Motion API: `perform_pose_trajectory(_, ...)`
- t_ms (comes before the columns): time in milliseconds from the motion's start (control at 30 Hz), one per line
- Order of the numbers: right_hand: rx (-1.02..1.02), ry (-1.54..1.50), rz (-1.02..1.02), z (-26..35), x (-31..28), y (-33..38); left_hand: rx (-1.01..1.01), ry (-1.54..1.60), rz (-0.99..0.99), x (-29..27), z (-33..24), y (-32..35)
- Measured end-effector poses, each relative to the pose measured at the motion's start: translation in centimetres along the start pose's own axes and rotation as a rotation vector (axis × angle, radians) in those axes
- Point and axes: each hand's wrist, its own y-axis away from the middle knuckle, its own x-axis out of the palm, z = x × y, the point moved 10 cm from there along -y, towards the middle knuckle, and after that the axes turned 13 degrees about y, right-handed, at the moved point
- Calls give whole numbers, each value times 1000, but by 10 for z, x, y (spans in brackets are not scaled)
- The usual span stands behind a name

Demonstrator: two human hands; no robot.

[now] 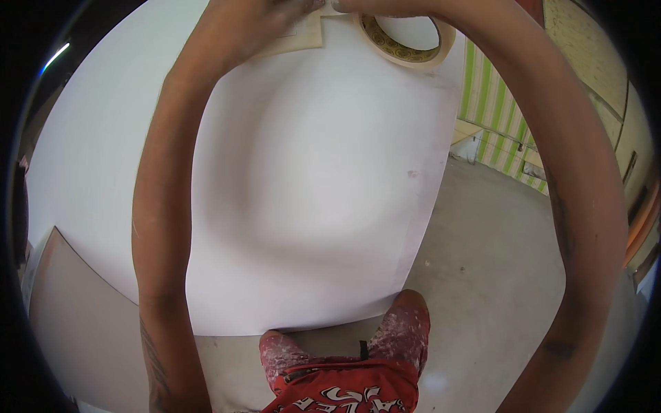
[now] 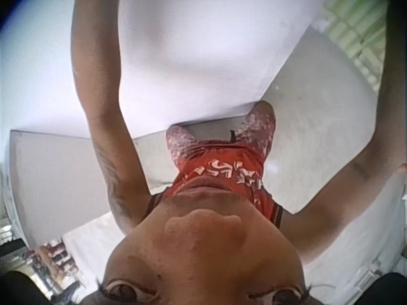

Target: Preparing a spray gun with paint and then applying masking tape to protect components on a piece of furniture.

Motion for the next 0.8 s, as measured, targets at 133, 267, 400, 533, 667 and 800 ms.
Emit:
perform_pose_trajectory(133, 98, -129, 115, -8, 4, -2, 26, 0, 33, -3, -3, -5)
perform_pose_trajectory(267, 239, -209, 72, -11, 5, 12, -57, 72, 91, 0, -7, -8)
perform_pose_trajectory(400, 133, -273, -23, -8, 24, 5, 5, 26, 120, -1, -7, -6)
perform_pose_trajectory(533, 199, -125, -315, -3, 12, 17, 145, -19, 126, -2, -15, -1)
perform_pose_trajectory(667, 255, 45, -446, 24, -9, 41, 133, -5, 142, -2, -15, -2)
perform_pose_trajectory(800, 267, 147, -483, 22, 7, 40, 100, 82, 145, -3, -19, 2)
